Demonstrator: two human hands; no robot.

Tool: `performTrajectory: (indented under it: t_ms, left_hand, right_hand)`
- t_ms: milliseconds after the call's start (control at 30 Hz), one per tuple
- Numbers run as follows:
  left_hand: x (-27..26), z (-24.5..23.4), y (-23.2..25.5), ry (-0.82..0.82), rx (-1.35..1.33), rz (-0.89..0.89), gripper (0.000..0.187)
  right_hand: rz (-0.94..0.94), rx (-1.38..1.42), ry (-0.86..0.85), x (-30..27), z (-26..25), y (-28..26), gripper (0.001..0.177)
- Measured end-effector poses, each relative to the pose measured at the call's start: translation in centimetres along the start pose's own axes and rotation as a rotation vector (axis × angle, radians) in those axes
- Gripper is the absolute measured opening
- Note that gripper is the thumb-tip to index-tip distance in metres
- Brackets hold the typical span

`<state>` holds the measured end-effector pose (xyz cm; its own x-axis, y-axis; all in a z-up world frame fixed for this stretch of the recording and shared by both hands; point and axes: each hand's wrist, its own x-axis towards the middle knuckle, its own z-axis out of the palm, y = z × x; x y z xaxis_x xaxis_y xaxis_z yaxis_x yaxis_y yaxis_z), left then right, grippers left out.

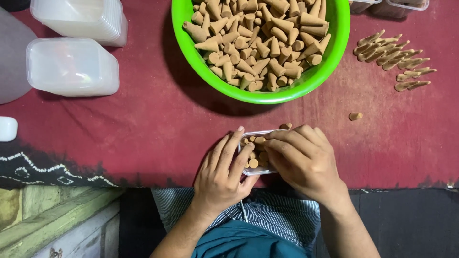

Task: Packing incense cones from a large green bowl into small plastic containers on a red table.

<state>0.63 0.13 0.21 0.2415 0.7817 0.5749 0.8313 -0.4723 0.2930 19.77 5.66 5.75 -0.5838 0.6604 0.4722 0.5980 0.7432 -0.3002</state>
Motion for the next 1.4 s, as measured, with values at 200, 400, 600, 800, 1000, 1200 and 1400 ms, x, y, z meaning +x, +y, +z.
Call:
performTrajectory:
  t_ms: [200,400,600,800,1000,1200,1400]
  left_hand:
    - [-0.1,0.1,-0.1,-0.005,-0.01,0.003,0.042]
    - [-0.3,0.2,-0.1,-0.008,-0.013,-0.002,0.039]
    - [0.0,0.0,-0.1,-0.001,0.001,0.005,0.037]
    - [0.2,-0.2,0.0,-0.011,-0.006,-0.004,0.037]
    - [-0.1,0.1,-0.1,0.003,-0.006,0.003,0.037]
    - [0.2,-0.1,0.0,0.004,-0.012,-0.002,0.035]
    - [0.2,-0.3,0.1,-0.01,-0.025,-0.012,0.037]
  right_hand:
    - [-0.036,0.065,-0.03,0.0,-0.6,1.1,0.021]
    - [-0.064,0.09,0.003,-0.6,-0.6,1.4,0.026]
    - [-0.072,-0.019,-0.021,0.6,0.0,0.6,0.013]
    - [-0.057,-0.034,-0.057,0.4,-1.2,0.5,0.011]
    - [-0.094,-0.098,-0.112,1.2,-0.7,0.1,0.005]
    - [-0.055,-0.173,-0.24,0.7,-0.4,0.4,0.011]
    - [0.01,0.032,-0.137,-1.0,-1.2,0.9,0.029]
